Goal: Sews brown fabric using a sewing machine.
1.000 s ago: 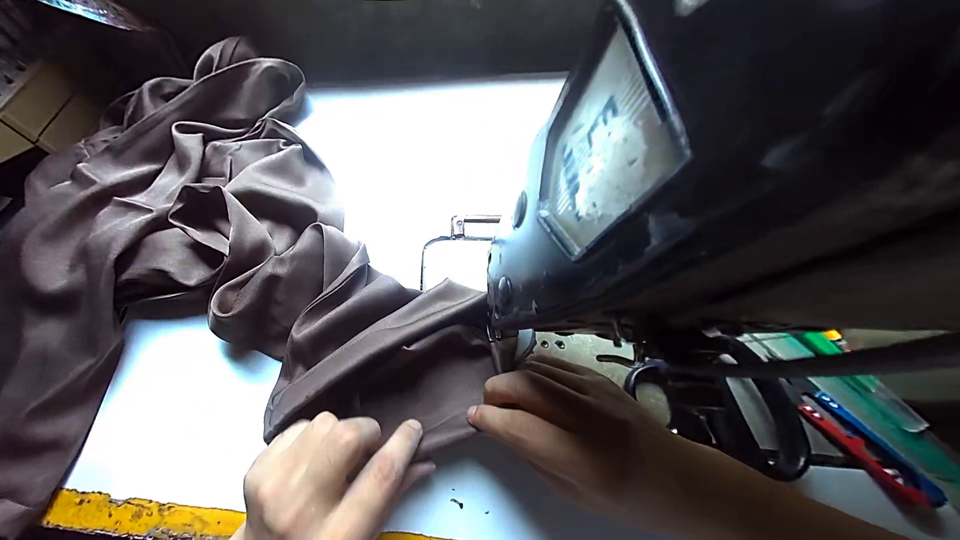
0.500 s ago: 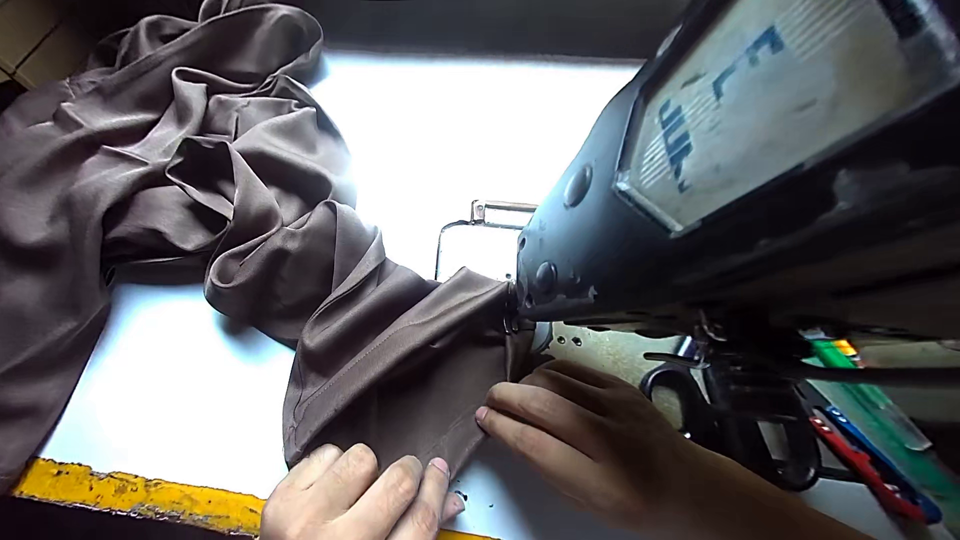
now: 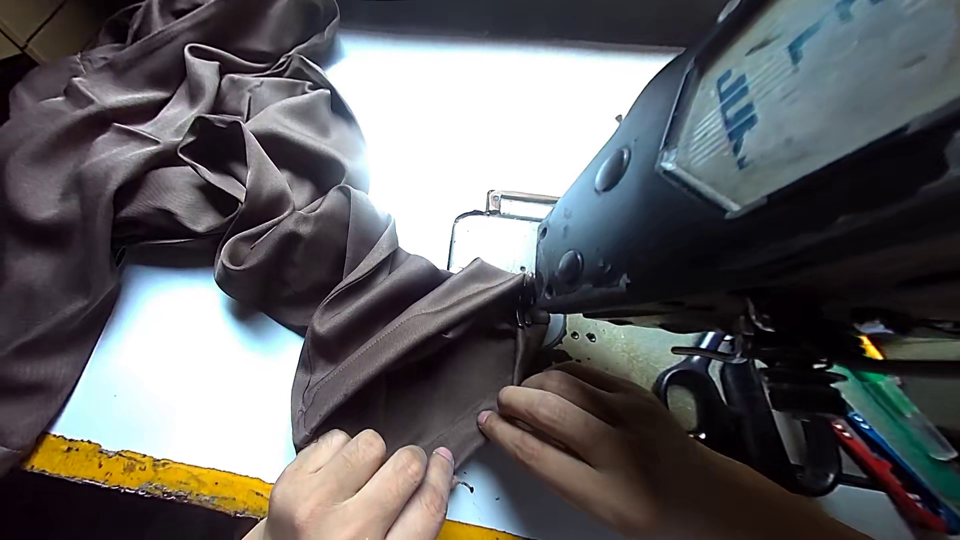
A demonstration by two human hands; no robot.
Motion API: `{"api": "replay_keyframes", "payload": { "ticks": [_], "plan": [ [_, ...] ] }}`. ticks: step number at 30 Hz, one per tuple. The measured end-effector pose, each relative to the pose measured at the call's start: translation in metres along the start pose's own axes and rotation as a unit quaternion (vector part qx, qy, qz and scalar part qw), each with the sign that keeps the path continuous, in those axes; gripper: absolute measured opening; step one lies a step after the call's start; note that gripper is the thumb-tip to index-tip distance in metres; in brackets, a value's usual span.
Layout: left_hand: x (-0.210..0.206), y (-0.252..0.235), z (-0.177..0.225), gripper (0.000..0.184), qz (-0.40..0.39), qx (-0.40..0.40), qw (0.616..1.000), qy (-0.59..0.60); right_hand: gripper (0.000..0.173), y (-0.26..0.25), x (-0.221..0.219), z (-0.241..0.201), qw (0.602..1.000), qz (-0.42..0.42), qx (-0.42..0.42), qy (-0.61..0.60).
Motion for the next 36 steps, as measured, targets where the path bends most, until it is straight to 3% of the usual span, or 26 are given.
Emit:
{"api": "replay_keyframes", "payload": {
  "ticks": [18,26,36],
  "plan": [
    [-0.003,0.000,0.000,0.020,0.003,0.004,1.000,0.003,0.020,-0.004,-0.003,0.000,1.000,-0.017,0.010,0.009],
    [-0.005,-0.001,-0.002,0.025,-0.017,0.035,0.999,-0.010,0.022,-0.007,-0.005,0.002,1.000,-0.024,-0.016,-0.005],
    [-0.006,-0.001,0.001,0.015,-0.028,0.091,0.995,-0.035,0.020,-0.018,-0.007,0.002,0.998,-0.040,-0.046,-0.001]
  ]
}}
Point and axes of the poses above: each hand's wrist, its own y-axis away from the middle knuckle, its own x-axis out of the back of the hand, z = x × y, the point moved 7 cm from there along -y, towards the middle knuckle, and after that the axes turned 3 degrees about -z, right-handed, at the moved point
